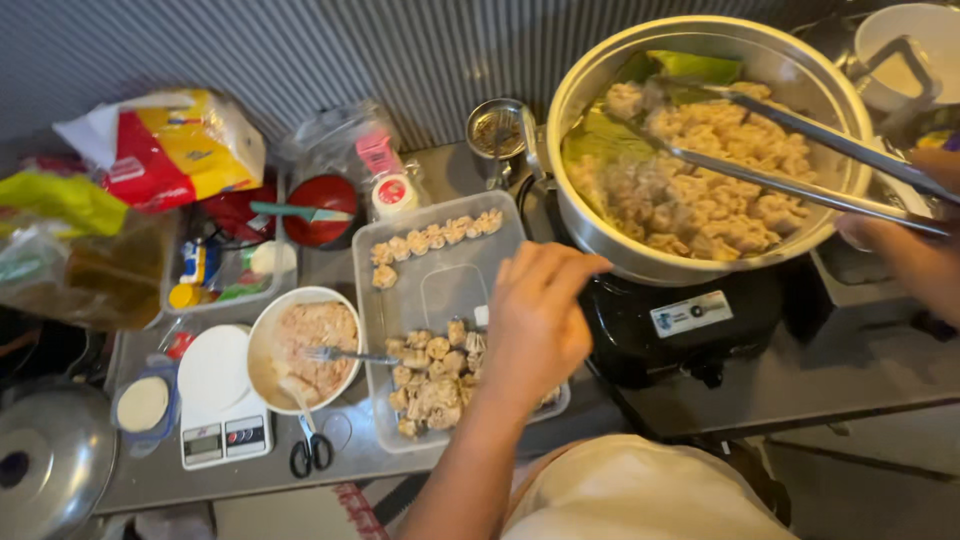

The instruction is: The person prepares food by using tongs to transfer dumplings from a clear container into a steamer pot and using a spoon to arrange them.

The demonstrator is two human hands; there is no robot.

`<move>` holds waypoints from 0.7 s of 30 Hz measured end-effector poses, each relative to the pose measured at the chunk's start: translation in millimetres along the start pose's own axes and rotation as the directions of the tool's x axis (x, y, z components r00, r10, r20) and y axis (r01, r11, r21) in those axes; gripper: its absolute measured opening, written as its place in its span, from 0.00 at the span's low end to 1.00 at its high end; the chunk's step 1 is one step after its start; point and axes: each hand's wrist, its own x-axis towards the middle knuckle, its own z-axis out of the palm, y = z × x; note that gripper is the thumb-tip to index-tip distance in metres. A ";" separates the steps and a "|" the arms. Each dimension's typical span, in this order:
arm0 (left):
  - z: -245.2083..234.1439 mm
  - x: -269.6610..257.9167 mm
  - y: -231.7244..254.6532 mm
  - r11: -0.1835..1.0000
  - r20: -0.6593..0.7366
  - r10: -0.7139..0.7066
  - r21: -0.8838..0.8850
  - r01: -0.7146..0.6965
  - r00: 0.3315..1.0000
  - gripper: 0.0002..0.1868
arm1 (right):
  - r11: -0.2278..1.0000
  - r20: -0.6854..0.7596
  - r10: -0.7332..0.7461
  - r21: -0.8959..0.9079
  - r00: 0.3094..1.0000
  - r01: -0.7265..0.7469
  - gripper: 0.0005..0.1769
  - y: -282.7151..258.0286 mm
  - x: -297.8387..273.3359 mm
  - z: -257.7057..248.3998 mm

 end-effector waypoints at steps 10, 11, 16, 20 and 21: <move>26.3 5.0 -0.1 0.996 0.068 0.070 -0.059 -0.066 0.995 0.27 | 0.316 0.156 -0.090 -0.932 0.984 0.176 0.27 -91.7 65.0 16.2; 26.2 5.2 -1.7 0.996 0.046 0.069 -0.057 -0.066 0.997 0.27 | 0.342 0.140 -0.052 -0.928 0.989 0.150 0.26 -94.1 70.9 16.0; 22.6 8.7 -7.7 0.995 0.046 0.058 -0.090 -0.054 0.997 0.27 | 0.312 0.219 -0.080 -0.921 0.972 0.233 0.28 -80.4 110.3 6.8; 24.1 9.5 -12.3 0.994 0.022 0.059 -0.093 -0.057 0.998 0.25 | 0.598 0.289 -0.040 -0.760 0.957 0.254 0.23 -87.4 129.9 -4.7; 23.9 9.6 -12.6 0.994 0.027 0.059 -0.096 -0.057 0.998 0.25 | 0.599 0.288 -0.034 -0.760 0.957 0.251 0.23 -80.1 134.5 -3.9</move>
